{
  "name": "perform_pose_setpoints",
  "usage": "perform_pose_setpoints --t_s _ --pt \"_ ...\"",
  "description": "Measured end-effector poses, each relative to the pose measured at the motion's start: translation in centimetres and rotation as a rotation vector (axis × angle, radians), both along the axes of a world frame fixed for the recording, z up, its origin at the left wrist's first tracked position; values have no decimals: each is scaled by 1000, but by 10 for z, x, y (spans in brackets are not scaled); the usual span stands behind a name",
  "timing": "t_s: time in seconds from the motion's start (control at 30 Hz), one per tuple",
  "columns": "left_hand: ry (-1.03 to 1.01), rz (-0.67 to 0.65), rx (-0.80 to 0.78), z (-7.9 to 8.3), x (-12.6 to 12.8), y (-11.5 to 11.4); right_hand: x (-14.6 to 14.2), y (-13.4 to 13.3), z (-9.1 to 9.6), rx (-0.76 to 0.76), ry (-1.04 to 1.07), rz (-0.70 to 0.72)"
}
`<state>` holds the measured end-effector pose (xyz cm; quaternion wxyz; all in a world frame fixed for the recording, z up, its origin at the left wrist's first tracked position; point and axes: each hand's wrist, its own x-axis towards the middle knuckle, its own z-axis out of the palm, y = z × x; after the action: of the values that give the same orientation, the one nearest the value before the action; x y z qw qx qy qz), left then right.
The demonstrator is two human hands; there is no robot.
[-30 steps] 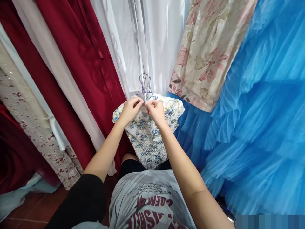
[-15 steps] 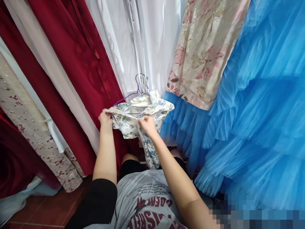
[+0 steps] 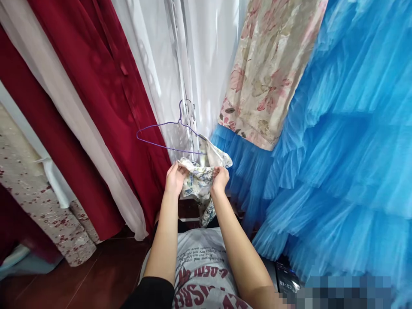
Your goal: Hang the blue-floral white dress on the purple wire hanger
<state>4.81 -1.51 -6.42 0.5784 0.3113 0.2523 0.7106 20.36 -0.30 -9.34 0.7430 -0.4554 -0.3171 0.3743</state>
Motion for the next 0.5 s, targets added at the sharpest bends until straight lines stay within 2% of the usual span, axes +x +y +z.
perform_pose_setpoints --t_s 0.07,0.13,0.2,0.27,0.37,0.43,0.5 --pt "96 -96 143 17 10 -16 -9 -5 1 26 -11 23" --pt "265 -162 263 25 18 -28 -21 -13 5 61 -33 89" --pt "419 -127 307 26 22 -34 -29 -21 12 83 -67 185" --pt "500 -19 297 22 22 -31 -31 -30 21 67 -94 380" --pt "548 109 251 15 17 -21 -22 -44 32 10 -90 813" --pt "573 117 235 9 13 -17 -11 -54 38 -15 -125 1046" --pt "581 18 215 1 11 -21 5 -63 46 -12 -229 1105"
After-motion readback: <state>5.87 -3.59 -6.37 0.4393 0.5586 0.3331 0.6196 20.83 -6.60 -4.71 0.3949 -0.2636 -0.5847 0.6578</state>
